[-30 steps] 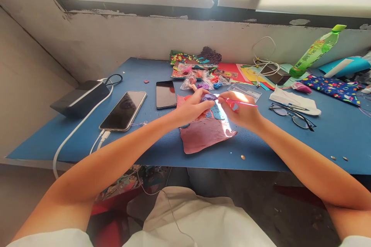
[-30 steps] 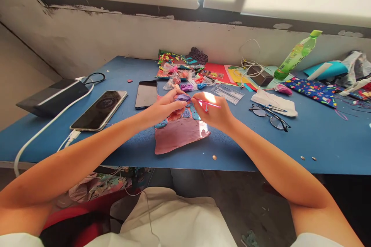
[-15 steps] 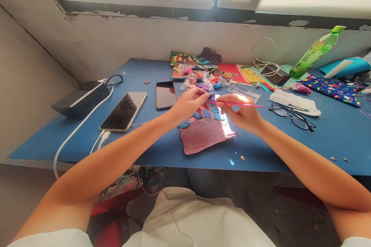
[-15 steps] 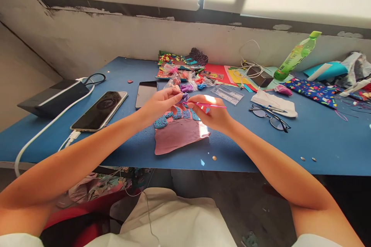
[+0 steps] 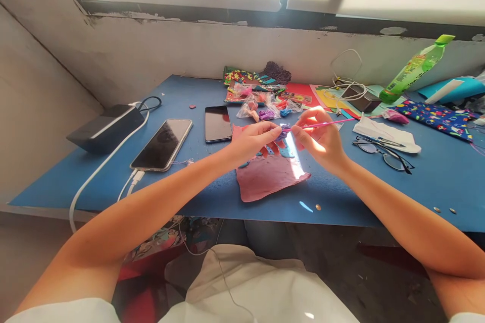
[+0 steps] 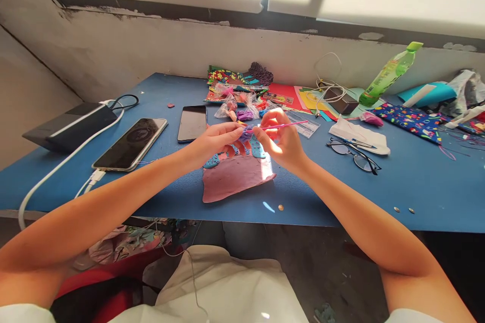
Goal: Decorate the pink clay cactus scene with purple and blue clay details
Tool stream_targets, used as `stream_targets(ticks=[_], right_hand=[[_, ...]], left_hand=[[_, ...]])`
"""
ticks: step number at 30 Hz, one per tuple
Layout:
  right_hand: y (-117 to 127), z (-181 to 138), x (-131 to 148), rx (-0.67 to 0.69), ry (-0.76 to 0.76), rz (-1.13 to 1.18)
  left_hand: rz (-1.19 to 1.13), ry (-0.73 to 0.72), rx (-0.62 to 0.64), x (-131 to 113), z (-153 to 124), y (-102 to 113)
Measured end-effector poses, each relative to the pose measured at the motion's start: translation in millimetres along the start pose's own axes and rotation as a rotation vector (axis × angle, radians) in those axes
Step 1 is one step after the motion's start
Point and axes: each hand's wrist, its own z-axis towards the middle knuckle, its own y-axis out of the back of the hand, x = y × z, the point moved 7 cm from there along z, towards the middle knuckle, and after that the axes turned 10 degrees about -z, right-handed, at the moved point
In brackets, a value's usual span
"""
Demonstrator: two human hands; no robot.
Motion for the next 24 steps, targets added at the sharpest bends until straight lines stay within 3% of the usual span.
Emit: stream_targets(ticks=[6, 11, 20, 24], right_hand=[[-10, -4, 2, 0.085, 0.025, 0.009], [-10, -7, 0, 0.078, 0.012, 0.000], [-7, -2, -9, 0.051, -0.141, 0.256], [0, -2, -1, 0.006, -0.113, 0.350]], left_hand=[[0.101, -0.028, -0.005, 4, 2, -3], [0.131, -0.008, -0.058, 2, 2, 2], [0.141, -0.033, -0.061, -5, 2, 6], [0.122, -0.061, -0.092, -3, 7, 13]])
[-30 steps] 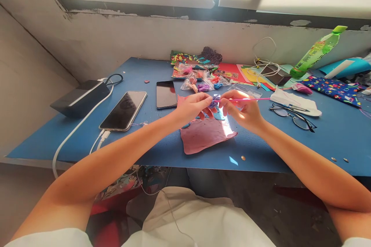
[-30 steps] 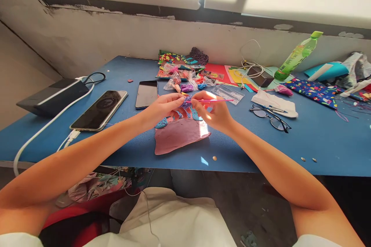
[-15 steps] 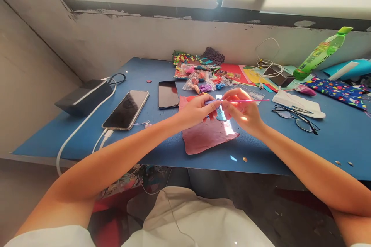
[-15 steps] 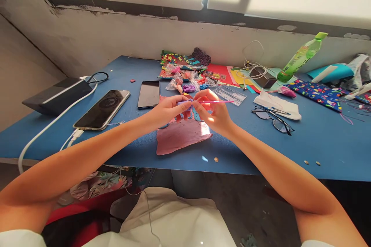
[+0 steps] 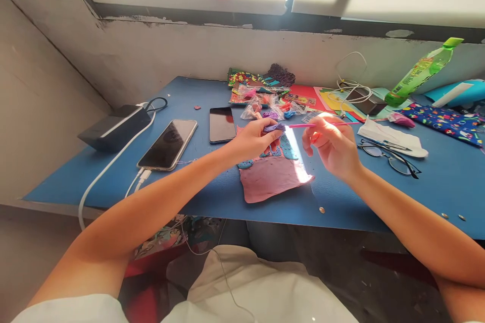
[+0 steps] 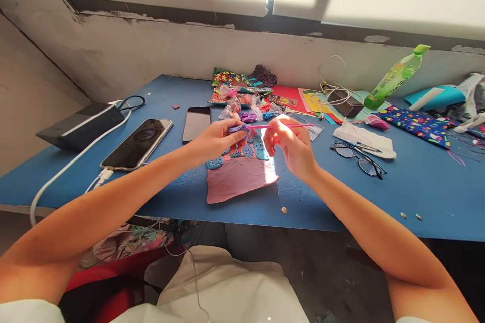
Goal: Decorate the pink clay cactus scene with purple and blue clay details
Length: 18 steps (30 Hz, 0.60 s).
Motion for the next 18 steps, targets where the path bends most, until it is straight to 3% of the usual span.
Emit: stream_targets(ticks=[11, 18], right_hand=[[-7, -4, 1, 0.058, 0.056, -0.404], [-5, -8, 9, -0.047, 0.266, -0.744]], left_hand=[[-0.108, -0.012, 0.043, -2, -3, -3], [-0.298, 0.048, 0.164, -2, -7, -13]])
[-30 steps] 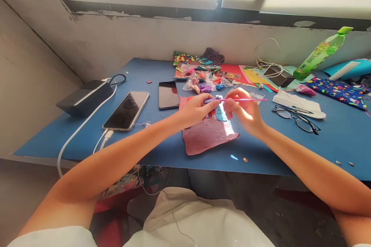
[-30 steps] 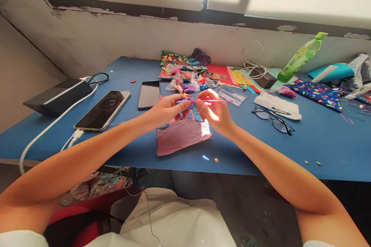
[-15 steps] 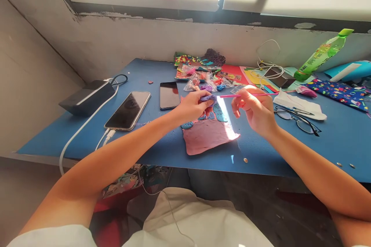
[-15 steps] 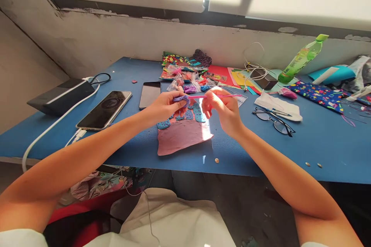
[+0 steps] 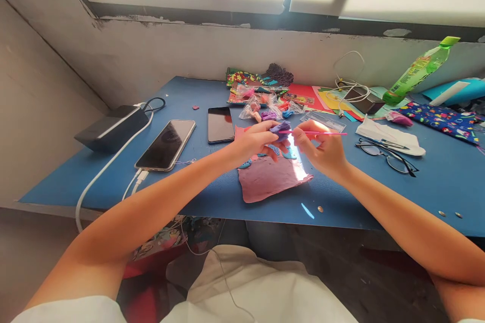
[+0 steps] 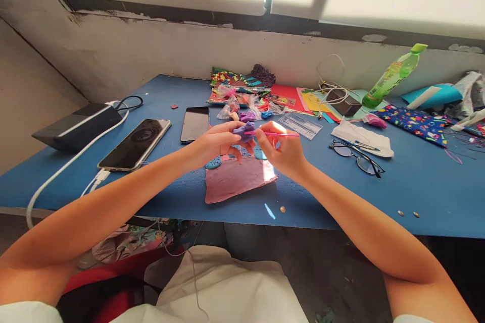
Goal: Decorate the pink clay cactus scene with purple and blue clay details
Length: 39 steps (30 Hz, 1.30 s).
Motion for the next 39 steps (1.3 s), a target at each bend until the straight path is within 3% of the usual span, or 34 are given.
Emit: stream_targets(ticks=[5, 13, 24, 39], right_hand=[[4, -4, 6, -0.124, 0.135, -0.119], [5, -6, 20, -0.157, 0.331, -0.283], [2, -1, 2, -0.088, 0.140, -0.230], [10, 6, 0, -0.082, 0.100, -0.094]], left_hand=[[-0.105, -0.013, 0.017, 1, 2, 3], [-0.015, -0.036, -0.165, 3, 3, 17], [0.005, -0.013, -0.214, 4, 5, 21], [-0.085, -0.073, -0.105, 3, 3, 18]])
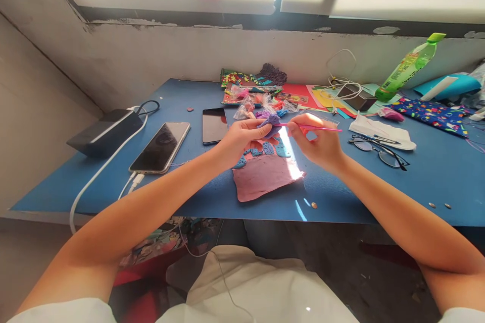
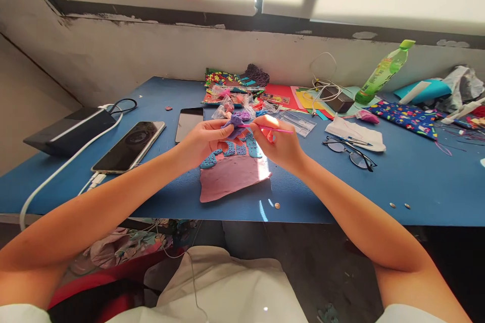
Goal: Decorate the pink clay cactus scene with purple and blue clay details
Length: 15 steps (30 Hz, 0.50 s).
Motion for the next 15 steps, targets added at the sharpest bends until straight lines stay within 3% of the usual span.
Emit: stream_targets(ticks=[10, 15], right_hand=[[1, 3, -4, 0.097, -0.187, 0.179], [-9, 1, -9, 0.134, -0.246, 0.405]], left_hand=[[0.107, -0.061, 0.034, -10, -2, -5], [0.215, -0.100, 0.064, -11, -3, -11]])
